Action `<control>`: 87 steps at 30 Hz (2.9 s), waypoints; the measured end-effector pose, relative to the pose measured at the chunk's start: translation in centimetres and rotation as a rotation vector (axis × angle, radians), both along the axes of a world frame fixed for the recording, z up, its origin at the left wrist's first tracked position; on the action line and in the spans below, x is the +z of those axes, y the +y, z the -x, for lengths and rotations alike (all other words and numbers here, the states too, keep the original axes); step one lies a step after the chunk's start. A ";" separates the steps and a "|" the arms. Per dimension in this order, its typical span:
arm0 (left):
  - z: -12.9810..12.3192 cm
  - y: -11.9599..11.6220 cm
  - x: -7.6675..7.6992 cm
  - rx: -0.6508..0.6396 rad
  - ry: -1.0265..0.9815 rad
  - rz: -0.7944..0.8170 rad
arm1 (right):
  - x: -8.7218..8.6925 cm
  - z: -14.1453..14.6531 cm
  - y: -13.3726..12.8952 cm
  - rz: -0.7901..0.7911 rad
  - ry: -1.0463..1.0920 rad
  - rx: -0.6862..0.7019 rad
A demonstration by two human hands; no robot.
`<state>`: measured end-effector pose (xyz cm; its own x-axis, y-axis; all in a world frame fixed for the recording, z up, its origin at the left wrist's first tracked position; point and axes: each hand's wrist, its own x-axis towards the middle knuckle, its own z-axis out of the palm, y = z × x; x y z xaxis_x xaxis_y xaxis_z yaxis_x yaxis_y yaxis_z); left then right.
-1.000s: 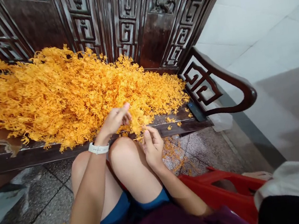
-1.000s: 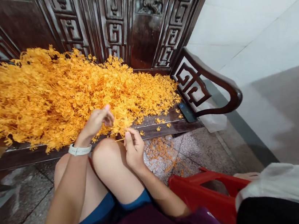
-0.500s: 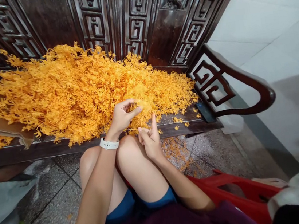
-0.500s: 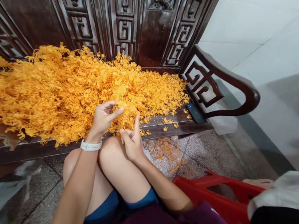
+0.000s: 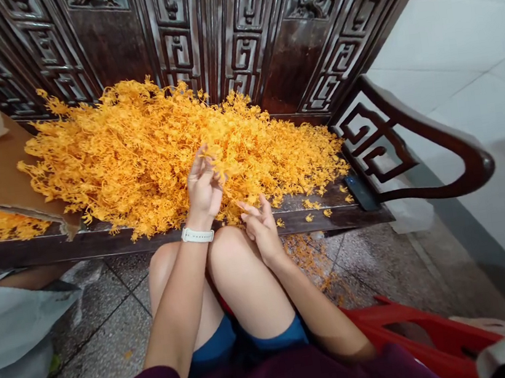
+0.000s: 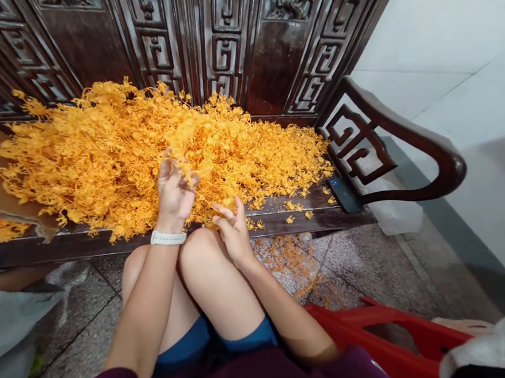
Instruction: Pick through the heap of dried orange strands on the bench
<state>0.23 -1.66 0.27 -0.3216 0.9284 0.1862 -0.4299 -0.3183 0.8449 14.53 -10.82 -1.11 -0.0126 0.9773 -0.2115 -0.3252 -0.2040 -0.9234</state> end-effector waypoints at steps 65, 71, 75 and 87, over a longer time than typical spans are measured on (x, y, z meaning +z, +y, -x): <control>2.8 0.3 -0.2 -0.104 0.500 0.024 | 7.2 -12.2 0.1 -0.329 -0.639 0.326; 1.5 -0.5 0.2 -0.293 0.550 -0.015 | 7.1 -11.8 0.9 -0.353 -0.693 1.093; 1.7 -1.1 0.8 -0.404 0.564 -0.063 | 4.9 -12.9 4.5 -0.312 -0.257 0.395; 1.0 -1.4 0.6 -0.641 0.567 -0.064 | 0.3 -11.1 6.5 -0.111 -0.069 -0.031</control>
